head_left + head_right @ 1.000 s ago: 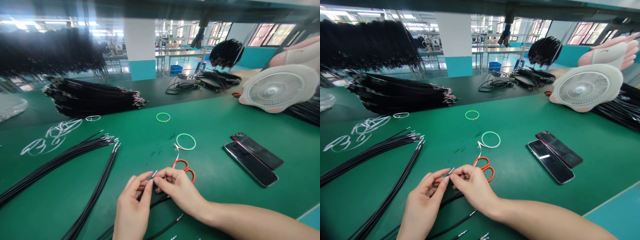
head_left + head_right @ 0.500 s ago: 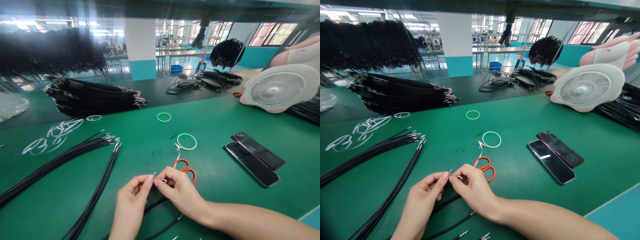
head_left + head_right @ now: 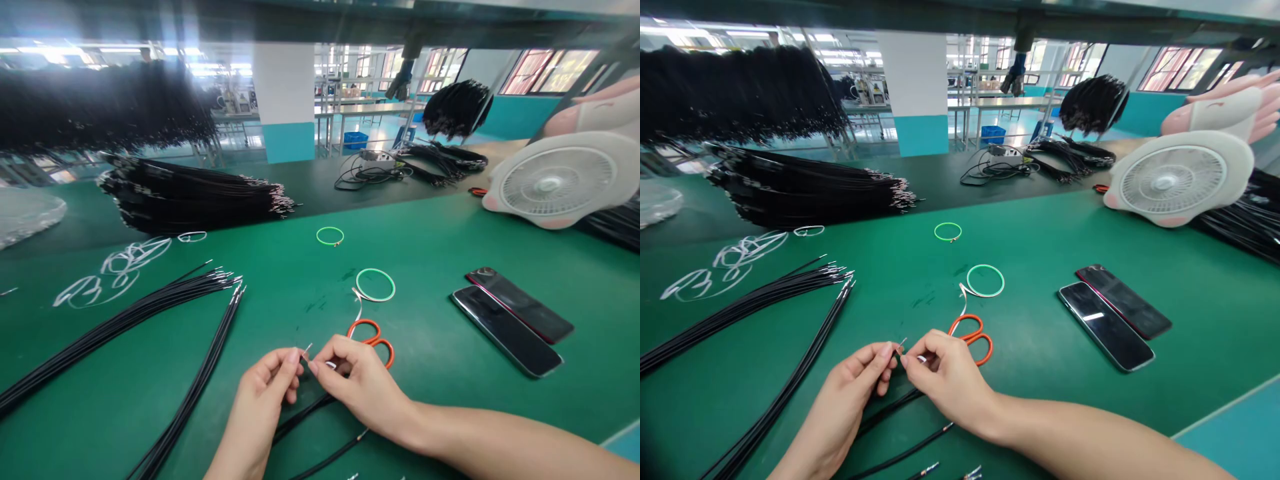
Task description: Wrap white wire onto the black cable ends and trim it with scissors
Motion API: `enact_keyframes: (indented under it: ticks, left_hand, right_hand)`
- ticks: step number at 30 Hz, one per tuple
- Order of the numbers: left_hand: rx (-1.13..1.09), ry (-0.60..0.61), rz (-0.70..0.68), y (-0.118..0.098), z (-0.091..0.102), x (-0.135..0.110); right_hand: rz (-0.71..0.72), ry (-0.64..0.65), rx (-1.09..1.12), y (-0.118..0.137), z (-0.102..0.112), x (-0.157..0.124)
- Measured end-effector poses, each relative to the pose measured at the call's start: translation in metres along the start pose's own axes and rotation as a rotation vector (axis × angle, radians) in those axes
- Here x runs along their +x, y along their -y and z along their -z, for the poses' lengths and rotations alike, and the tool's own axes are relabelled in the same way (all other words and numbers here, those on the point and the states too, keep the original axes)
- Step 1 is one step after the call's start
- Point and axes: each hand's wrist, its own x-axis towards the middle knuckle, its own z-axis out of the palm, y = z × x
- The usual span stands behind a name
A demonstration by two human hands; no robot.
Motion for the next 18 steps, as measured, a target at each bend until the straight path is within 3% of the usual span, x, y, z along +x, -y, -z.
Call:
enact_keyframes:
  ticks: [8, 18]
  left_hand:
    - [0.002, 0.002, 0.039, 0.0043, -0.0003, 0.0026]
    - [0.186, -0.033, -0.092, 0.0004, 0.0011, 0.0026]
  right_hand:
    - [0.052, 0.028, -0.040, -0.0014, 0.0006, 0.0010]
    - [0.071, -0.035, -0.065, -0.0014, -0.0018, 0.0007]
